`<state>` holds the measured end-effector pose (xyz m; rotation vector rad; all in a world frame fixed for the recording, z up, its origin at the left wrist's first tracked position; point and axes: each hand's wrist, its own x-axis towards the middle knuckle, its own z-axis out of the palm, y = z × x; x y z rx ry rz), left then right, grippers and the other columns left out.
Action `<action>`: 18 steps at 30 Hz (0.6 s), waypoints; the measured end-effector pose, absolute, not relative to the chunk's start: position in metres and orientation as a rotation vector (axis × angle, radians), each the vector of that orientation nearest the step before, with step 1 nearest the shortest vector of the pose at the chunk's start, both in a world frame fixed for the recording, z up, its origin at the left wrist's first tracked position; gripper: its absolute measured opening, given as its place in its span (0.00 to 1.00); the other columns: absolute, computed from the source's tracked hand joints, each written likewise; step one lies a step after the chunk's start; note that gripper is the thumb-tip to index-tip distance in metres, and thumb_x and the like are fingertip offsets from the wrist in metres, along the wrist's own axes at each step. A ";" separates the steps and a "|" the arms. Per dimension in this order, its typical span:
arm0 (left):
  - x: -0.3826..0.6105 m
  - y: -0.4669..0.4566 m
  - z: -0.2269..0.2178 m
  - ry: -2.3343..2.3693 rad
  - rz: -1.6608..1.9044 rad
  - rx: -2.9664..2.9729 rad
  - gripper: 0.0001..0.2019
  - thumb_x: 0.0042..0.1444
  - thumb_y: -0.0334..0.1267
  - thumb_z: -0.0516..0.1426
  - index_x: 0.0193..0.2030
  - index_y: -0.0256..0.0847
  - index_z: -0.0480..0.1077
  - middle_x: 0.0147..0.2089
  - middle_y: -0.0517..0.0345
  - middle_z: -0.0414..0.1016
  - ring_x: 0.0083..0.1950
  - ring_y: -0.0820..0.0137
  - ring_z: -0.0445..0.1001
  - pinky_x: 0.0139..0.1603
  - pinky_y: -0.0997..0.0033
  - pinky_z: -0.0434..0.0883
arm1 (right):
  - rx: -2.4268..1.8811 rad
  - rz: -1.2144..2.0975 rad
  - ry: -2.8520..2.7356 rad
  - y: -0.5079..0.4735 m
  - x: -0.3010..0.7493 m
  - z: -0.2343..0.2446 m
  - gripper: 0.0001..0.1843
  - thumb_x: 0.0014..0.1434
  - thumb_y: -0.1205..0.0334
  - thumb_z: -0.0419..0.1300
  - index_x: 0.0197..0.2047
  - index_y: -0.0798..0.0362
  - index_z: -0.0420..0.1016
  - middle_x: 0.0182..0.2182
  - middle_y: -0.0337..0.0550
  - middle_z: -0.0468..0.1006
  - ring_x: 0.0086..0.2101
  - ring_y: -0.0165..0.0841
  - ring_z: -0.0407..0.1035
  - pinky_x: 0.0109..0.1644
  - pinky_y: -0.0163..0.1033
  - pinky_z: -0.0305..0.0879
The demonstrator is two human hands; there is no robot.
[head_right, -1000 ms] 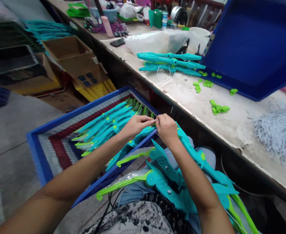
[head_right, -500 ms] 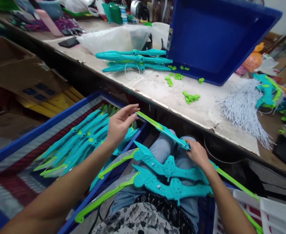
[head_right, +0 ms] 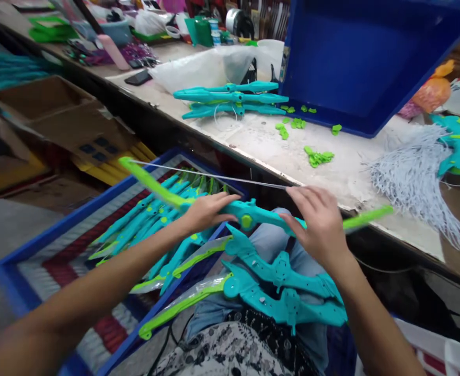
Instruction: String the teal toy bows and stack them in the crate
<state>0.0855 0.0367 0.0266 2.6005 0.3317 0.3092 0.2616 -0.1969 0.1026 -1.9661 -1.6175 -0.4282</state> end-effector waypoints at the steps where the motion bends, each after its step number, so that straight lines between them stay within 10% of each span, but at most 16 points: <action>1: 0.057 0.053 0.023 0.453 0.304 2.543 0.28 0.49 0.52 0.64 0.56 0.45 0.71 0.44 0.51 0.76 0.43 0.57 0.75 0.44 0.66 0.69 | -1.892 -0.536 -1.555 -0.198 0.255 0.106 0.22 0.57 0.59 0.63 0.56 0.46 0.70 0.48 0.48 0.77 0.50 0.45 0.69 0.55 0.53 0.64; 8: -0.119 0.109 -0.041 1.295 0.229 2.156 0.38 0.42 0.66 0.58 0.54 0.40 0.71 0.48 0.48 0.79 0.50 0.49 0.74 0.51 0.61 0.68 | -1.888 -0.156 -1.709 -0.224 0.244 0.029 0.09 0.63 0.58 0.57 0.44 0.48 0.75 0.36 0.43 0.80 0.36 0.37 0.76 0.40 0.43 0.73; 18: -0.129 0.093 -0.171 1.443 0.073 1.927 0.31 0.49 0.61 0.57 0.51 0.36 0.71 0.53 0.45 0.76 0.56 0.51 0.71 0.55 0.59 0.68 | -2.416 0.476 -1.692 -0.268 0.211 -0.047 0.39 0.56 0.42 0.59 0.67 0.48 0.57 0.59 0.57 0.66 0.46 0.46 0.73 0.40 0.46 0.74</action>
